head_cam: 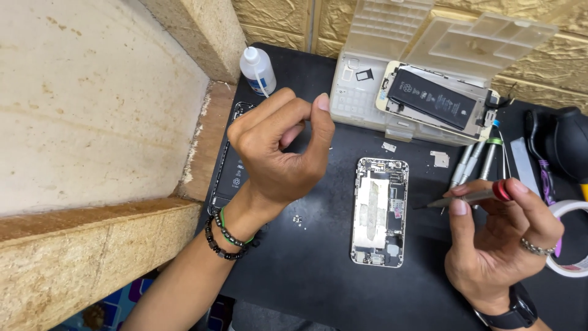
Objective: A person uses a precision screwdriver and their hands to manipulate small internal components and screws within a smartphone frame on a repair bench.
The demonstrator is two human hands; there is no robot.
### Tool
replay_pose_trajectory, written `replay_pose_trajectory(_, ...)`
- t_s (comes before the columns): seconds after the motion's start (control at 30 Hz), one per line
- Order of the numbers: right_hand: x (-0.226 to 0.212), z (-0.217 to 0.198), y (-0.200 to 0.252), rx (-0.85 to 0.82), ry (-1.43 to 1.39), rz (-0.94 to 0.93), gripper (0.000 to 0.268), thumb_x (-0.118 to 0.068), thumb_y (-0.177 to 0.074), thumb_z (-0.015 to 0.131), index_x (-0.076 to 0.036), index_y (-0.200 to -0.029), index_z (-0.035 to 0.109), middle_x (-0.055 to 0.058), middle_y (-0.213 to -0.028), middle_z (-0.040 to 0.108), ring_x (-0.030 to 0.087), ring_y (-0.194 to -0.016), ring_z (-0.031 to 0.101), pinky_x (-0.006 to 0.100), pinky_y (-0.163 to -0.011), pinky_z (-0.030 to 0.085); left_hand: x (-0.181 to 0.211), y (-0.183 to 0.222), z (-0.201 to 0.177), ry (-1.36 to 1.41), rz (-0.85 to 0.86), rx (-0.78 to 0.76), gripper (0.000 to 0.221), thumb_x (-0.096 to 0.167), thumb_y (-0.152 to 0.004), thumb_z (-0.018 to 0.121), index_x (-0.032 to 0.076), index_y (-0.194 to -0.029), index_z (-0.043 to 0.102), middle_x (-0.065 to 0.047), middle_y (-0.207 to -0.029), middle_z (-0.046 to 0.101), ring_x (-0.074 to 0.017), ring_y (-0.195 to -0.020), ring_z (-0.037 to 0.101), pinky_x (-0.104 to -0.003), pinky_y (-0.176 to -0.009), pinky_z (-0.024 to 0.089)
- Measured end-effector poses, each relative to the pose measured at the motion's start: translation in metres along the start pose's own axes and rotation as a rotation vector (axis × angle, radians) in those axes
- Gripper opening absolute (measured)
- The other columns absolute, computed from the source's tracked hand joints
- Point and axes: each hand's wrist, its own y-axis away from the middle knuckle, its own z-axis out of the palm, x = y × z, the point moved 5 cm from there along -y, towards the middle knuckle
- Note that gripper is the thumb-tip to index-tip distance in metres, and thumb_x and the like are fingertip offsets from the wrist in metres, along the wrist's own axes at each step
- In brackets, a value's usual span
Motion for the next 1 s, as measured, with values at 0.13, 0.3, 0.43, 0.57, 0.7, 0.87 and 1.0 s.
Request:
replay_pose_trajectory(0.13,0.003,0.001,0.001,0.023,-0.026,0.031,0.048,0.009,-0.111,0.059,-0.003,-0.148,0.031,0.02,-0.137,0.049,0.043,-0.098,0.068,0.051,-0.09,0.064,0.0,0.0,-0.001,0.004,0.012,0.002,0.046,0.001,-0.097,0.059,0.007,-0.059,0.033,-0.002,-0.057,0.026,-0.0147,-0.052,0.02,-0.032,-0.05,0.014)
replay_pose_trajectory(0.3,-0.006,0.003,-0.004,-0.021,0.01,0.048,0.052,0.012,-0.113,0.059,-0.003,-0.152,0.028,0.026,-0.13,0.053,0.043,-0.106,0.066,0.052,-0.098,0.064,0.001,0.0,-0.002,0.023,0.025,0.015,0.042,-0.001,-0.096,0.059,0.006,-0.06,0.039,-0.001,-0.057,0.027,-0.014,-0.051,0.02,-0.03,-0.049,0.015)
replay_pose_trajectory(0.43,0.0,0.004,0.001,0.022,-0.013,0.073,0.054,0.014,-0.111,0.06,-0.002,-0.153,0.029,0.025,-0.131,0.05,0.042,-0.104,0.066,0.052,-0.098,0.064,0.002,-0.002,-0.004,0.018,0.031,0.011,0.043,-0.002,-0.095,0.059,0.006,-0.059,0.037,-0.002,-0.057,0.028,-0.0142,-0.051,0.02,-0.031,-0.048,0.014)
replay_pose_trajectory(0.57,0.003,0.004,0.004,0.054,-0.009,0.087,0.057,0.016,-0.111,0.061,-0.002,-0.154,0.028,0.027,-0.126,0.05,0.041,-0.102,0.064,0.052,-0.096,0.063,0.0,-0.005,-0.004,0.043,0.037,-0.045,0.038,-0.001,-0.096,0.058,0.005,-0.062,0.044,-0.002,-0.058,0.032,-0.0142,-0.05,0.024,-0.03,-0.048,0.017)
replay_pose_trajectory(0.7,0.005,0.003,0.005,0.058,-0.008,0.077,0.056,0.015,-0.111,0.061,-0.002,-0.153,0.028,0.024,-0.129,0.049,0.041,-0.102,0.064,0.052,-0.095,0.064,0.0,-0.006,-0.001,0.038,0.025,-0.13,0.024,0.001,-0.094,0.061,0.003,-0.07,0.058,-0.003,-0.061,0.039,-0.0134,-0.051,0.029,-0.029,-0.048,0.021)
replay_pose_trajectory(0.87,0.002,0.003,0.001,0.033,-0.006,0.051,0.054,0.016,-0.111,0.059,-0.003,-0.151,0.028,0.023,-0.129,0.05,0.04,-0.101,0.065,0.051,-0.096,0.065,0.003,-0.004,0.001,0.013,0.072,-0.161,0.022,0.001,-0.094,0.062,0.002,-0.073,0.06,-0.004,-0.063,0.04,-0.0149,-0.05,0.031,-0.03,-0.047,0.023)
replay_pose_trajectory(1.0,0.008,0.002,0.005,0.023,-0.037,0.018,0.057,0.012,-0.109,0.061,-0.007,-0.152,0.028,0.006,-0.15,0.046,0.037,-0.101,0.067,0.049,-0.097,0.066,0.004,-0.003,0.001,-0.028,0.08,-0.143,0.025,-0.001,-0.094,0.063,0.002,-0.07,0.057,-0.004,-0.061,0.038,-0.0162,-0.05,0.029,-0.031,-0.048,0.021)
